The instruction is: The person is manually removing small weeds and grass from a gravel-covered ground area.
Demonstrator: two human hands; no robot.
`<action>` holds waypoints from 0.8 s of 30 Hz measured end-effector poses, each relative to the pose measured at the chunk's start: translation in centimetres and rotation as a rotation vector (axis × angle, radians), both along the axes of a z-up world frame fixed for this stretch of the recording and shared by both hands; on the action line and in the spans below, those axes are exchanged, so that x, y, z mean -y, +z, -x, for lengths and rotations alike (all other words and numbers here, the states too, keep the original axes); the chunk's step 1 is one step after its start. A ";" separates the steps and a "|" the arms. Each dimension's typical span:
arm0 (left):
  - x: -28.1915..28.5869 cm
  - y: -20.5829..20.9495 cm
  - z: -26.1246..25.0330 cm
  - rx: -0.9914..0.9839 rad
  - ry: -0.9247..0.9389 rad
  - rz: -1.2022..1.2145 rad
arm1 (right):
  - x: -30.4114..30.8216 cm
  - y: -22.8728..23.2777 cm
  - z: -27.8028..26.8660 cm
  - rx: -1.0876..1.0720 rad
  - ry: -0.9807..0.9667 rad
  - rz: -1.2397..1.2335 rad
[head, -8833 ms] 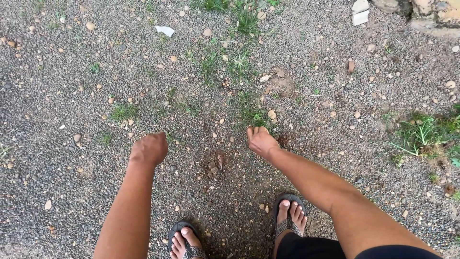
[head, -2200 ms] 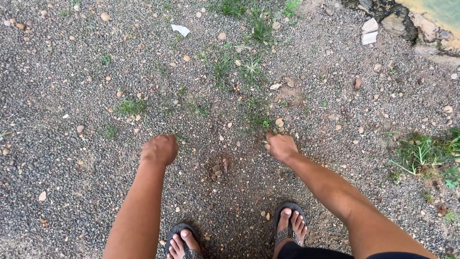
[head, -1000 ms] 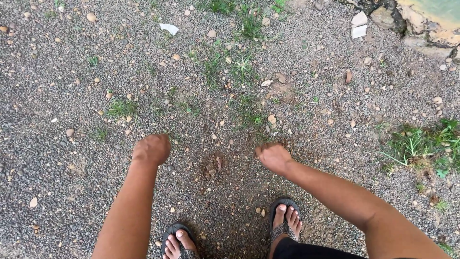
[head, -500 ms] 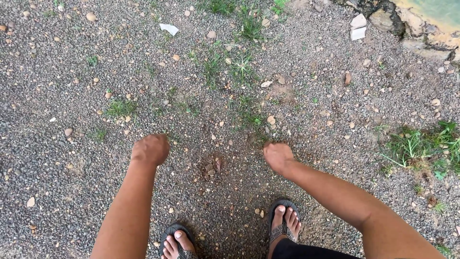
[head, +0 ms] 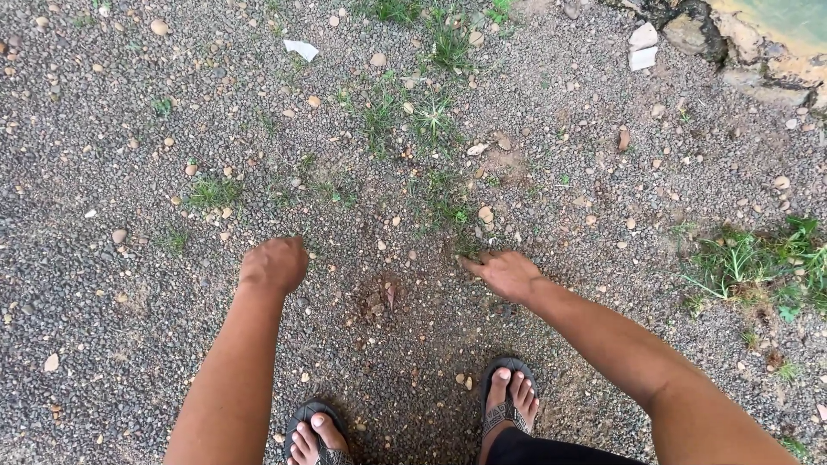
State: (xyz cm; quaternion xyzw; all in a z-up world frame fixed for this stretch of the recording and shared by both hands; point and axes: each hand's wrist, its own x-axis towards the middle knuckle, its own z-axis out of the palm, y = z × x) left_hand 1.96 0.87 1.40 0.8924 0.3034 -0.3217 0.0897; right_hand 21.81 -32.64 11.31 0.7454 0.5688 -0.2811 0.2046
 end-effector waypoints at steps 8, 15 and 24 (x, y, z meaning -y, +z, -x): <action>0.0 -0.4 0.4 0.003 0.007 -0.005 | 1.0 -13.3 -1.5 0.390 0.274 -0.012; 0.0 0.0 0.0 0.005 -0.005 0.020 | -1.3 -14.9 -1.0 0.450 0.317 -0.007; 0.0 -1.2 0.2 0.003 0.037 0.004 | -0.1 -23.1 -1.9 0.674 0.427 -0.156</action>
